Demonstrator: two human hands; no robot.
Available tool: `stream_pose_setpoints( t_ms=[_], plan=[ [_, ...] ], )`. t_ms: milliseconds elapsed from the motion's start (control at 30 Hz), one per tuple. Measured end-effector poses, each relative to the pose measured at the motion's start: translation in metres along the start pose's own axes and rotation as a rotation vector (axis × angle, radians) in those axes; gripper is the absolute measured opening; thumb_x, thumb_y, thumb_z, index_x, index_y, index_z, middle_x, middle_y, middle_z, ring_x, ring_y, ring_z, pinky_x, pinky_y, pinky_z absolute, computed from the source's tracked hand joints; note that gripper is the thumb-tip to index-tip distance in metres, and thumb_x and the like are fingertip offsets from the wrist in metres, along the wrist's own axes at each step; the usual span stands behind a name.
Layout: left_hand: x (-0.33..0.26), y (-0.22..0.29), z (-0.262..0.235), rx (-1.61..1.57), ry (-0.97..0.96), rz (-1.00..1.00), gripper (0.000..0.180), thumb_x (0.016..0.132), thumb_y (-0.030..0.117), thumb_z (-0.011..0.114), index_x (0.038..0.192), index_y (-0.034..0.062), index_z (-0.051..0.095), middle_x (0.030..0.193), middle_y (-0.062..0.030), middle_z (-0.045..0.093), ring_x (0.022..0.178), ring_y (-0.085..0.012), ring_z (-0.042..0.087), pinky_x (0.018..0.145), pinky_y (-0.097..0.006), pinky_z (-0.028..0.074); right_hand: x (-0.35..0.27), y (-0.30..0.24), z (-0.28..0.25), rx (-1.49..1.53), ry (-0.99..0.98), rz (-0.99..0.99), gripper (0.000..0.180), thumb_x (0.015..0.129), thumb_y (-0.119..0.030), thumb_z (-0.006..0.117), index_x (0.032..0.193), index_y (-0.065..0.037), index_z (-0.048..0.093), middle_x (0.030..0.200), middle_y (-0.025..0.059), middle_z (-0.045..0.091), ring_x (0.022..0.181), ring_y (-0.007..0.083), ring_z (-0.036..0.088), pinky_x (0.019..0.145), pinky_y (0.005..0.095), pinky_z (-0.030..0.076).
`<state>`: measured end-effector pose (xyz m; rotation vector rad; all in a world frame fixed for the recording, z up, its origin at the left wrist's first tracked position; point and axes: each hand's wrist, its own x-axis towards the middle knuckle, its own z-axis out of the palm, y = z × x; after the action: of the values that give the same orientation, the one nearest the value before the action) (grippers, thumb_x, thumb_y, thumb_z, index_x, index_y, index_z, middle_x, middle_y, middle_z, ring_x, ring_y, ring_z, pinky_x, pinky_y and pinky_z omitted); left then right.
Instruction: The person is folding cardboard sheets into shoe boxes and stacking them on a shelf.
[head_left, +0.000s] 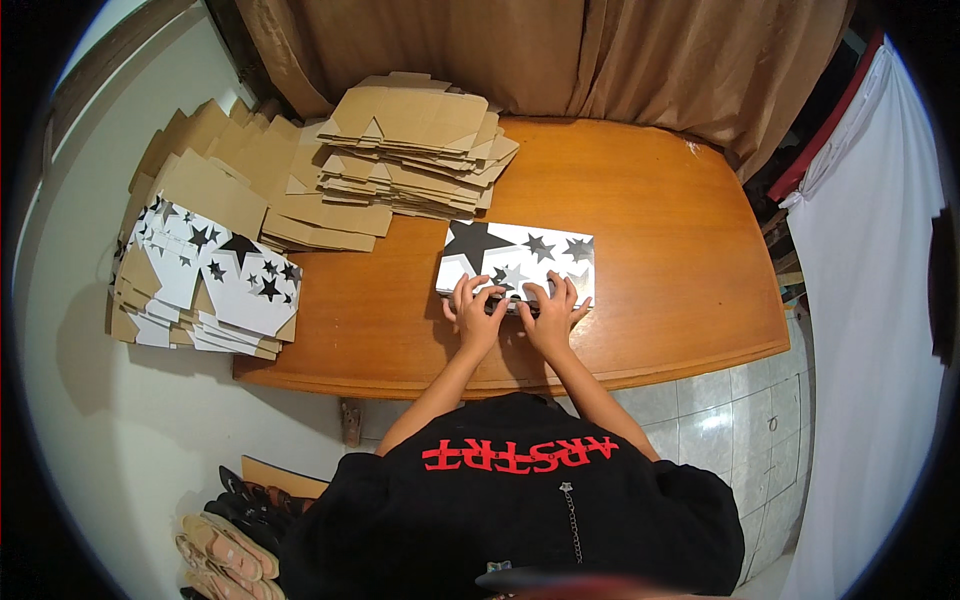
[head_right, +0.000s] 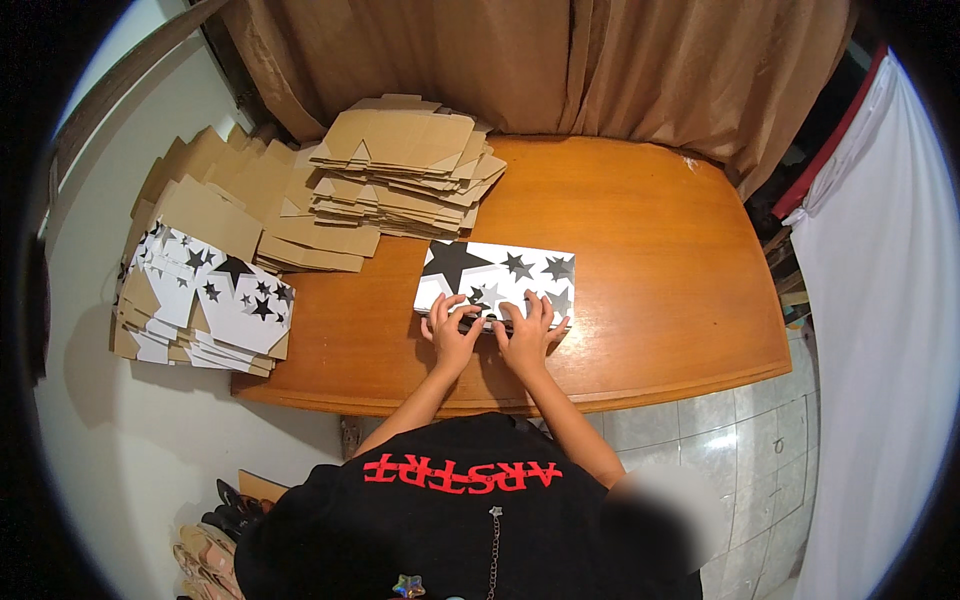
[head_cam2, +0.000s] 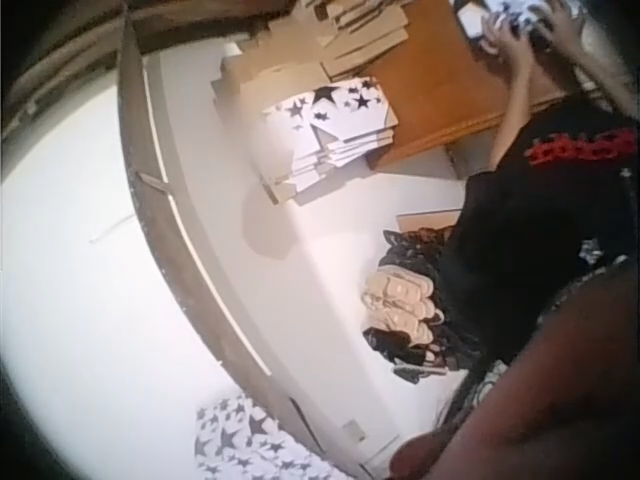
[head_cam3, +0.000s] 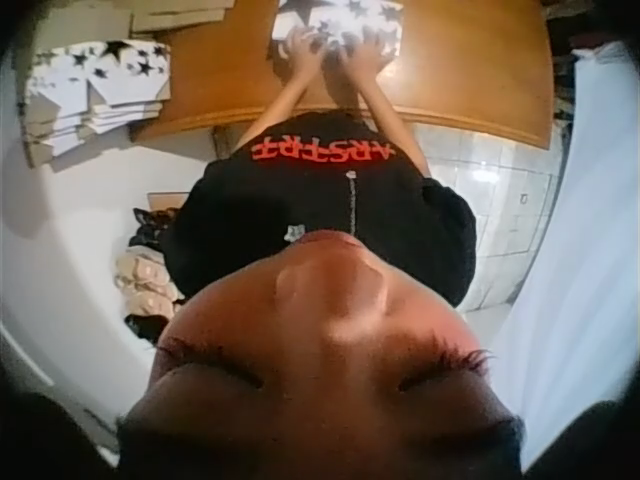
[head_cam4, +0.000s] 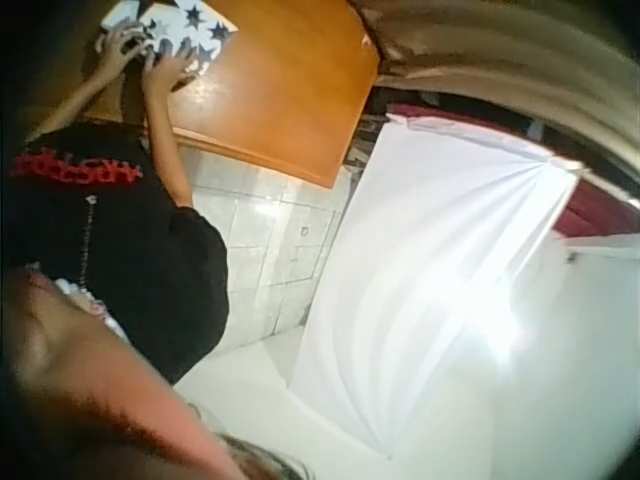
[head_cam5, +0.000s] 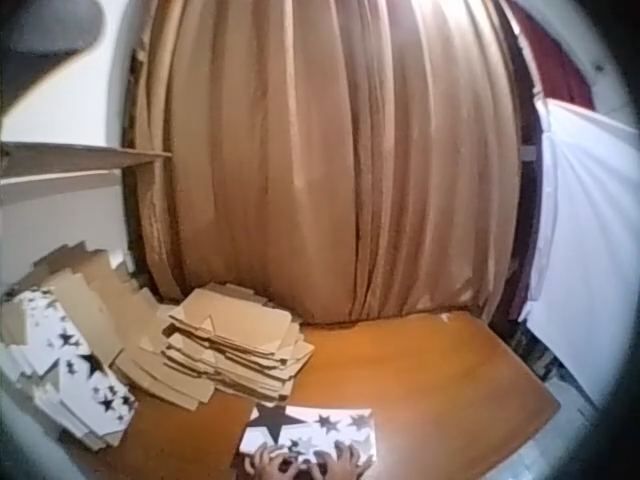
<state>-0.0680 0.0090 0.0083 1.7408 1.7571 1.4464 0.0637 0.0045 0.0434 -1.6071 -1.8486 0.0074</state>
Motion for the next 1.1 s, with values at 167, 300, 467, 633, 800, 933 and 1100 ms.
stream_pose_setpoints(
  t_ms=[167, 300, 467, 633, 800, 933, 1100],
  plan=[
    [0.001, 0.005, -0.002, 0.125, 0.021, 0.096, 0.010, 0.077, 0.024, 0.066, 0.086, 0.0201, 0.068, 0.113, 0.0064, 0.056, 0.127, -0.0276, 0.028, 0.095, -0.056, 0.013, -0.002, 0.001, 0.006, -0.035, 0.022, 0.004, 0.027, 0.074, -0.029, 0.065, 0.100, -0.021, 0.064, 0.126, 0.0120, 0.043, 0.125, 0.0352, 0.028, 0.096, 0.0673, 0.003],
    [-0.001, 0.003, 0.003, 0.172, 0.076, 0.191, 0.010, 0.078, 0.023, 0.065, 0.087, 0.0206, 0.070, 0.108, 0.0092, 0.061, 0.125, -0.0285, 0.030, 0.092, -0.053, 0.017, -0.003, 0.020, 0.021, -0.094, 0.128, -0.176, 0.025, 0.076, -0.031, 0.064, 0.100, -0.022, 0.064, 0.117, 0.0071, 0.051, 0.121, 0.0297, 0.037, 0.096, 0.0630, 0.011],
    [-0.001, -0.002, 0.007, 0.184, 0.122, 0.256, 0.011, 0.078, 0.025, 0.066, 0.087, 0.0213, 0.070, 0.105, 0.0106, 0.062, 0.123, -0.0277, 0.034, 0.091, -0.053, 0.017, -0.003, 0.028, 0.031, -0.181, 0.233, -0.269, 0.024, 0.076, -0.033, 0.065, 0.098, -0.023, 0.064, 0.110, 0.0008, 0.055, 0.118, 0.0270, 0.041, 0.094, 0.0599, 0.017],
    [0.001, -0.002, 0.005, 0.162, 0.065, 0.194, 0.011, 0.076, 0.026, 0.067, 0.086, 0.0211, 0.070, 0.103, 0.0108, 0.062, 0.124, -0.0255, 0.034, 0.094, -0.056, 0.013, -0.005, 0.024, 0.037, -0.173, 0.251, -0.247, 0.019, 0.077, -0.032, 0.064, 0.094, -0.023, 0.063, 0.108, 0.0004, 0.056, 0.117, 0.0267, 0.041, 0.096, 0.0592, 0.015],
    [0.003, 0.001, -0.002, 0.112, -0.006, 0.130, 0.014, 0.075, 0.027, 0.069, 0.088, 0.0210, 0.070, 0.104, 0.0100, 0.062, 0.125, -0.0247, 0.034, 0.095, -0.057, 0.011, -0.008, 0.027, 0.038, -0.168, 0.248, -0.252, 0.022, 0.077, -0.033, 0.064, 0.098, -0.025, 0.064, 0.108, 0.0006, 0.056, 0.118, 0.0262, 0.041, 0.098, 0.0563, 0.013],
    [0.002, -0.002, -0.005, 0.154, -0.015, 0.237, 0.014, 0.076, 0.026, 0.068, 0.087, 0.0196, 0.070, 0.106, 0.0083, 0.061, 0.122, -0.0229, 0.037, 0.096, -0.056, 0.011, -0.010, 0.034, 0.041, -0.183, 0.297, -0.298, 0.023, 0.078, -0.035, 0.063, 0.099, -0.027, 0.064, 0.107, 0.0002, 0.057, 0.118, 0.0246, 0.041, 0.099, 0.0532, 0.013],
    [0.012, -0.004, -0.004, 0.148, -0.047, 0.233, 0.013, 0.077, 0.028, 0.067, 0.085, 0.0184, 0.070, 0.101, 0.0070, 0.063, 0.118, -0.0215, 0.042, 0.096, -0.055, 0.011, -0.007, 0.026, 0.045, -0.199, 0.331, -0.232, 0.019, 0.079, -0.036, 0.062, 0.094, -0.026, 0.065, 0.106, -0.0006, 0.057, 0.117, 0.0245, 0.042, 0.098, 0.0530, 0.015]
  ],
)
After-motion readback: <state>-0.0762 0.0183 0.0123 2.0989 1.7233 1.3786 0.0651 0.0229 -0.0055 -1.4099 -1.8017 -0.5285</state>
